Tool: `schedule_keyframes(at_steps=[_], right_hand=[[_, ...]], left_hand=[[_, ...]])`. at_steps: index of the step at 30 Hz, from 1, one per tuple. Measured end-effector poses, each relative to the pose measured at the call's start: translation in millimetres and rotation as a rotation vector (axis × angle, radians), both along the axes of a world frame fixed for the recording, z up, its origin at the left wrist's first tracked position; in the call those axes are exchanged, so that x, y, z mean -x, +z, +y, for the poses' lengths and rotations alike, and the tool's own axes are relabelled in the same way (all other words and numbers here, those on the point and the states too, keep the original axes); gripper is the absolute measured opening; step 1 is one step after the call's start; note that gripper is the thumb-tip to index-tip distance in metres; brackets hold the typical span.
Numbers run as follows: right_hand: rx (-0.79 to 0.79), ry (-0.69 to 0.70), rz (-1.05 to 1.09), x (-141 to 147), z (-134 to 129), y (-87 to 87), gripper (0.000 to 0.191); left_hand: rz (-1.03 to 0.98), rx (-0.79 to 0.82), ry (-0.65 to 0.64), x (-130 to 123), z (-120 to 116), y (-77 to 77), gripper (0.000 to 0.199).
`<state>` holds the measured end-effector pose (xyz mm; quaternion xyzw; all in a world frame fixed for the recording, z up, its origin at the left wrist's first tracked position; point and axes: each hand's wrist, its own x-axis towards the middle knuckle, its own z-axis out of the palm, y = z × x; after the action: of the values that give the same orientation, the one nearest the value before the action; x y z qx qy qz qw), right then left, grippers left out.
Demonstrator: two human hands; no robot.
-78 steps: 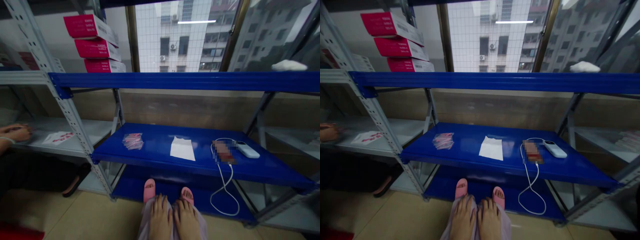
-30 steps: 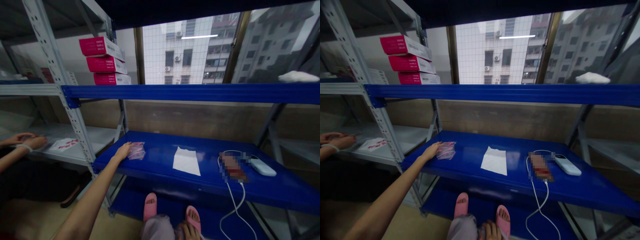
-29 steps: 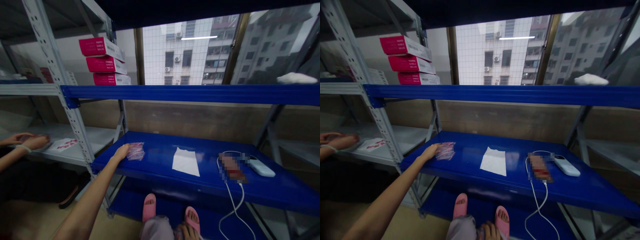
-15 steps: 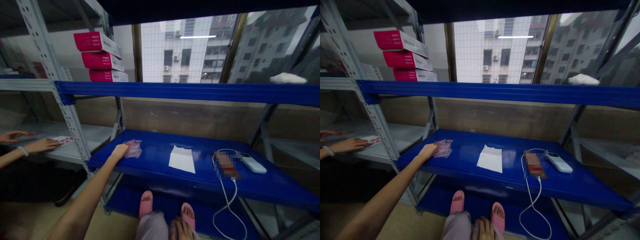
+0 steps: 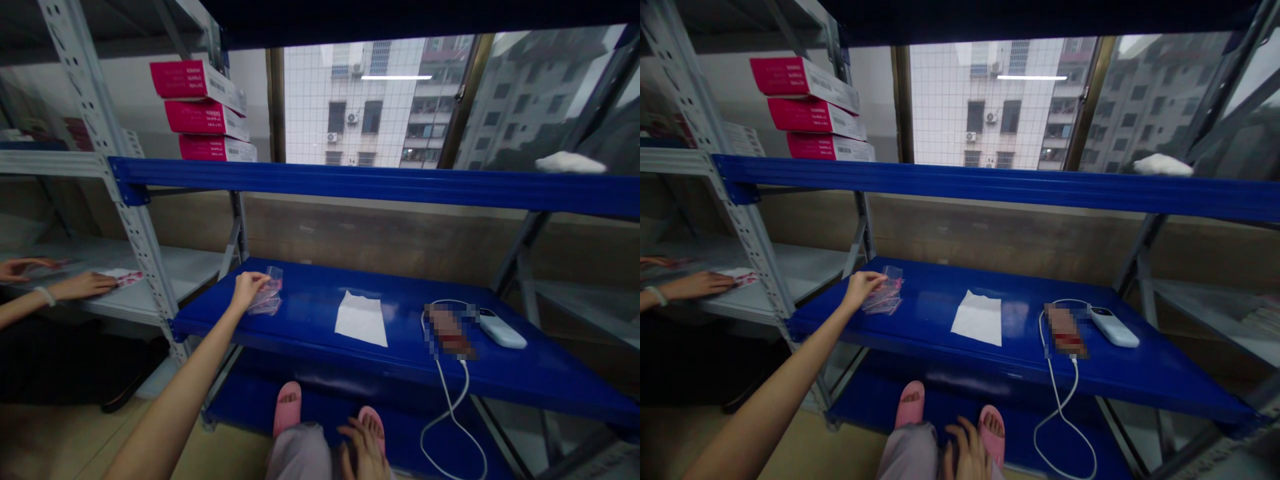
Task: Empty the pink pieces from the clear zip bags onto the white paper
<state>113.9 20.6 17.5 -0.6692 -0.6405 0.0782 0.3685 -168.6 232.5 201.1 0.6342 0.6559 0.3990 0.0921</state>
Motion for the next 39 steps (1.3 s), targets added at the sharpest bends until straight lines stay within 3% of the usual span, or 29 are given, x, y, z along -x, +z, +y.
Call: schedule_keyframes(at_steps=[2,4,8,11,14,17,21,25,28,32,35,39], right_hand=[[-0.082,0.095,0.151,-1.8,20.0,26.8,0.027],[-0.157,0.142,0.307,-1.2,49.7,59.6,0.029],[-0.237,0.198,0.494,8.9,120.4,115.7,0.032],[-0.191,0.193,0.602,18.5,163.4,134.4,0.041],[-0.100,0.190,0.627,21.6,190.6,138.0,0.043],[-0.080,0.124,0.538,16.8,205.0,138.3,0.033],[-0.029,0.102,0.409,8.3,211.2,141.0,0.023],[-0.052,0.044,0.352,4.5,206.1,143.3,0.026],[-0.077,0.033,0.335,1.9,200.1,144.1,0.029],[-0.072,0.076,0.331,-1.7,194.9,139.5,0.029],[-0.175,0.086,0.389,0.0,192.6,131.4,0.035],[-0.335,-0.094,0.353,9.1,190.3,126.1,0.039]], left_hand=[[-0.322,-0.034,-0.085,-26.9,-1.4,-4.5,0.019],[-0.477,-0.031,-0.169,-57.5,-2.7,-13.1,0.017],[-0.450,-0.101,-0.201,-112.8,-1.6,-32.5,0.015],[-0.353,-0.088,-0.203,-140.5,0.8,-38.3,0.013],[-0.193,-0.057,-0.158,-156.4,1.9,-35.6,0.009],[-0.018,-0.019,-0.096,-164.7,3.0,-31.6,0.012],[0.032,0.001,-0.153,-168.1,8.4,-33.4,0.012],[-0.042,0.017,-0.404,-165.8,13.5,-37.8,0.017],[-0.237,0.102,-0.562,-164.1,12.8,-40.1,0.022],[-0.486,0.197,-0.571,-163.3,8.2,-41.8,0.020],[-0.542,0.225,-0.559,-162.5,6.6,-41.3,0.017],[-0.494,0.148,-0.461,-161.4,8.4,-44.3,0.014]])
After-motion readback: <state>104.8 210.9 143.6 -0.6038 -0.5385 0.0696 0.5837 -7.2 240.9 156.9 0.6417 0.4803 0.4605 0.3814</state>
